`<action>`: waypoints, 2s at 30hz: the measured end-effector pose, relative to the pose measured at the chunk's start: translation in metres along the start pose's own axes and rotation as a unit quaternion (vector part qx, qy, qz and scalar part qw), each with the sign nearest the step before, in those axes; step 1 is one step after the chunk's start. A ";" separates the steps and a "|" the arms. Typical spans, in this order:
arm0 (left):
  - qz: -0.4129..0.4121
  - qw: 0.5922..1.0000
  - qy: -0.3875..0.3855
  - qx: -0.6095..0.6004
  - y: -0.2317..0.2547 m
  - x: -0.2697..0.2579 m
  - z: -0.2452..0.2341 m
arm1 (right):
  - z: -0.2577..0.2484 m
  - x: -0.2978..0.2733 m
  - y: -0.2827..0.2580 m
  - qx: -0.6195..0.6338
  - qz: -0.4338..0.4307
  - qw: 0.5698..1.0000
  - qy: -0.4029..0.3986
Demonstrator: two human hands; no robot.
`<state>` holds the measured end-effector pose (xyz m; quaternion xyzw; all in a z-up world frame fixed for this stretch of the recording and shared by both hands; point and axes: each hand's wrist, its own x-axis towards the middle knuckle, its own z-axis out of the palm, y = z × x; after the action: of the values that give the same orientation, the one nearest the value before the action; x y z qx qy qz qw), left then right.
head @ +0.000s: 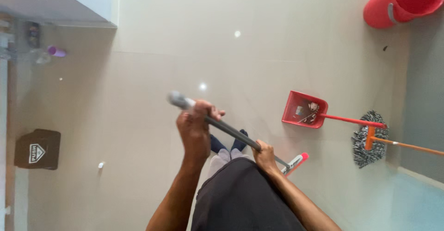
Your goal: The person sweeps debris from a tiled floor into a red dustpan using a small broom, moving the broom back and forth to gather the material.
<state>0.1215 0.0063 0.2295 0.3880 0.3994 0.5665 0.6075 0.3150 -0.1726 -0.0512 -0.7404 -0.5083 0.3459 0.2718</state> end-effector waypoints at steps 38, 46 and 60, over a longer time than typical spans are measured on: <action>0.046 0.989 -0.114 -0.087 0.122 -0.058 0.041 | -0.033 0.022 -0.086 -0.073 0.121 0.982 -0.126; 0.008 0.981 -0.192 -0.003 0.046 -0.056 0.074 | 0.020 -0.005 0.035 -0.046 0.083 0.995 0.010; 0.203 0.951 -0.230 0.028 0.112 -0.047 0.086 | -0.031 0.110 -0.112 0.056 -0.041 0.990 0.119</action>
<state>0.1568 -0.0361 0.3682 0.5976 0.1770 0.5618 0.5440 0.3034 -0.0331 0.0261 -0.7380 -0.4823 0.2721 0.3857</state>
